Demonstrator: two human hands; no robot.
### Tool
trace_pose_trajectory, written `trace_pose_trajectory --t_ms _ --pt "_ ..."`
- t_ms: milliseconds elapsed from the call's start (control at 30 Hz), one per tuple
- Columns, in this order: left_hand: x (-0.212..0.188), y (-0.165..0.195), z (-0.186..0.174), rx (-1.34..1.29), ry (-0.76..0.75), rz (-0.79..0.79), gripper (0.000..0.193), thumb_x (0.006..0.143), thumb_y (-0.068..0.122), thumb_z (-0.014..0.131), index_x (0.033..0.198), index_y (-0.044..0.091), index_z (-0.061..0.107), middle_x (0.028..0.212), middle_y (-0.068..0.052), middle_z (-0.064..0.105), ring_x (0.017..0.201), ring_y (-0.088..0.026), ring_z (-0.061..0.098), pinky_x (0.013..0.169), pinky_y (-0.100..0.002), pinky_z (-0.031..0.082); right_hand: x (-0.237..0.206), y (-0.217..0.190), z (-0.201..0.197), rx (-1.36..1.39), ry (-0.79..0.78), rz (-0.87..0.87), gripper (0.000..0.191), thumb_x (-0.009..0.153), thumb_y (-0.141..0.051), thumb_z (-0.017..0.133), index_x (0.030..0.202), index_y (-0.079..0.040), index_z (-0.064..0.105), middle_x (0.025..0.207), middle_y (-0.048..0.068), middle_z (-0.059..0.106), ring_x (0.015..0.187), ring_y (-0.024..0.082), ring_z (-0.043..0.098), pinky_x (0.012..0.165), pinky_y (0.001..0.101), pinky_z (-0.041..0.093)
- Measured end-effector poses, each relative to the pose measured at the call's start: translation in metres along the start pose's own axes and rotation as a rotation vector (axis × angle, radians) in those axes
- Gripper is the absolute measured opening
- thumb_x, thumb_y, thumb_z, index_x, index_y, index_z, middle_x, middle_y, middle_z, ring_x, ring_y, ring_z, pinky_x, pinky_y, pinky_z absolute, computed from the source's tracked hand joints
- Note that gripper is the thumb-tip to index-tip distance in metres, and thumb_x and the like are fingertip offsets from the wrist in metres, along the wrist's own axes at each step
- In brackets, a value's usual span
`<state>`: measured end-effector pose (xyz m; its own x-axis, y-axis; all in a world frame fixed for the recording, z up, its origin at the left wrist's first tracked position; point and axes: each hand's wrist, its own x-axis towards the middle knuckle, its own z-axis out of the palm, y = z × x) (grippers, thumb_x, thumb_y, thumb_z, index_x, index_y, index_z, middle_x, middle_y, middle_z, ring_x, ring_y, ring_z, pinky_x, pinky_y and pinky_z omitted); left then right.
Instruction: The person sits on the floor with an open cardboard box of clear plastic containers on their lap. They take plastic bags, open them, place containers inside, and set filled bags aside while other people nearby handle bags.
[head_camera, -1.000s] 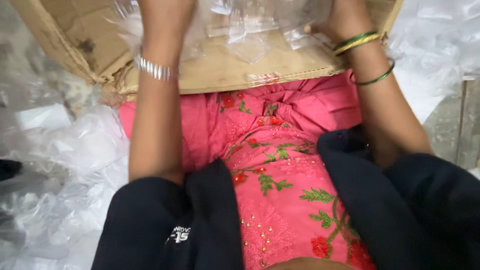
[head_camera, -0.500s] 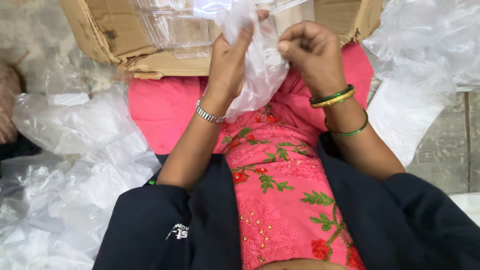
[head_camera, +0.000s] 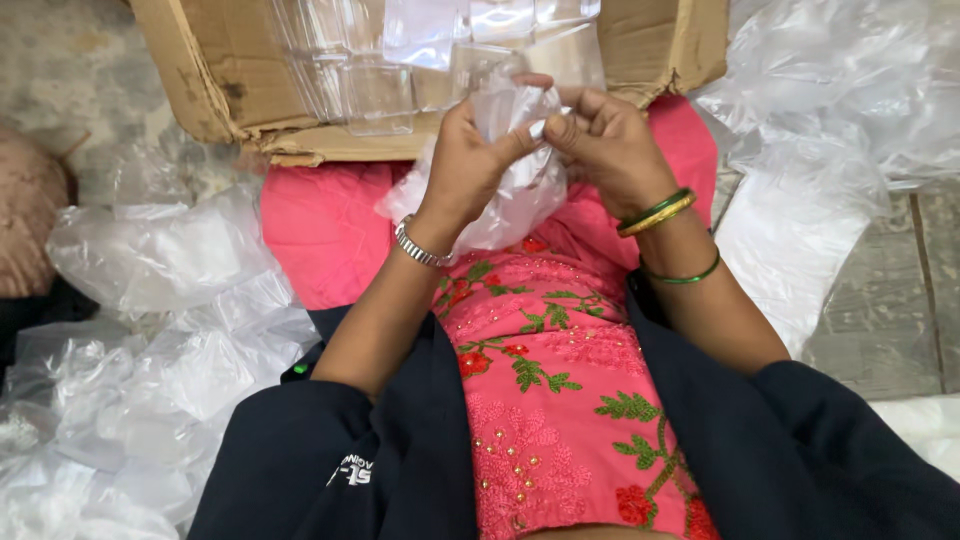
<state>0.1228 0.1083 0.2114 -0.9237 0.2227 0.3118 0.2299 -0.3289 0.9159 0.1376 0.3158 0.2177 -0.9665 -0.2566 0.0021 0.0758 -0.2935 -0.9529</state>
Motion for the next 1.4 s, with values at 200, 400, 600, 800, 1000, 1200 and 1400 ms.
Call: trace_pose_trajectory --t_ms 200,400,600,800,1000,1200,1400 --pt "0.005 0.006 0.000 0.014 0.147 0.012 0.020 0.096 -0.001 0.076 0.114 -0.001 0.068 0.104 -0.007 0.075 0.092 -0.015 0.073 0.087 -0.031 0.063 -0.008 -0.005 -0.017 0.022 0.053 -0.106 0.024 0.103 -0.002 0.078 0.118 -0.002 0.061 0.104 0.008 0.071 0.083 0.013 0.067 0.066 0.0243 0.054" --pt "0.002 -0.013 0.004 0.004 0.110 -0.085 0.020 0.093 -0.004 0.075 0.108 0.002 0.063 0.098 -0.004 0.073 0.083 -0.012 0.069 0.071 -0.029 0.058 -0.008 -0.009 -0.020 0.064 0.081 -0.074 0.024 0.095 0.004 0.076 0.117 0.004 0.067 0.105 0.007 0.073 0.091 0.013 0.071 0.084 0.0267 0.061" --pt "-0.001 -0.023 -0.005 0.038 0.192 -0.062 0.011 0.102 0.004 0.074 0.111 0.003 0.069 0.097 -0.002 0.073 0.087 -0.008 0.067 0.081 -0.026 0.057 -0.018 0.011 -0.021 0.093 0.194 -0.138 0.027 0.099 -0.003 0.071 0.124 0.004 0.069 0.104 0.009 0.076 0.087 0.013 0.072 0.082 0.0265 0.059" --pt "-0.002 -0.023 0.002 0.042 0.164 -0.063 0.019 0.100 0.018 0.075 0.108 0.005 0.064 0.093 0.001 0.068 0.080 -0.005 0.059 0.072 -0.022 0.049 -0.019 0.019 -0.024 -0.061 0.269 -0.136 0.016 0.110 -0.004 0.068 0.118 0.010 0.071 0.098 0.009 0.073 0.081 0.010 0.061 0.075 0.0250 0.051" --pt "0.004 -0.017 0.011 0.011 0.235 -0.216 0.025 0.105 0.028 0.069 0.099 0.004 0.066 0.077 -0.001 0.059 0.062 -0.007 0.050 0.057 -0.026 0.041 -0.012 0.014 -0.027 0.051 0.237 -0.210 0.031 0.097 -0.005 0.071 0.128 -0.003 0.066 0.094 0.003 0.073 0.079 0.009 0.066 0.069 0.0247 0.054" --pt "0.004 -0.016 -0.007 -0.263 -0.177 -0.332 0.033 0.111 0.035 0.065 0.107 0.003 0.068 0.094 -0.003 0.067 0.081 -0.010 0.059 0.073 -0.028 0.047 -0.020 -0.003 -0.034 0.141 0.111 -0.007 0.016 0.109 -0.011 0.067 0.106 0.004 0.068 0.092 0.004 0.068 0.086 0.012 0.061 0.078 0.0289 0.051" --pt "0.015 -0.008 -0.017 -0.475 -0.139 -0.504 0.028 0.100 0.030 0.065 0.106 0.004 0.069 0.098 -0.005 0.072 0.088 -0.014 0.067 0.083 -0.032 0.056 -0.014 -0.013 -0.034 0.487 -0.156 0.091 0.019 0.104 -0.019 0.062 0.094 -0.004 0.063 0.099 0.007 0.066 0.089 0.017 0.066 0.083 0.0340 0.056"
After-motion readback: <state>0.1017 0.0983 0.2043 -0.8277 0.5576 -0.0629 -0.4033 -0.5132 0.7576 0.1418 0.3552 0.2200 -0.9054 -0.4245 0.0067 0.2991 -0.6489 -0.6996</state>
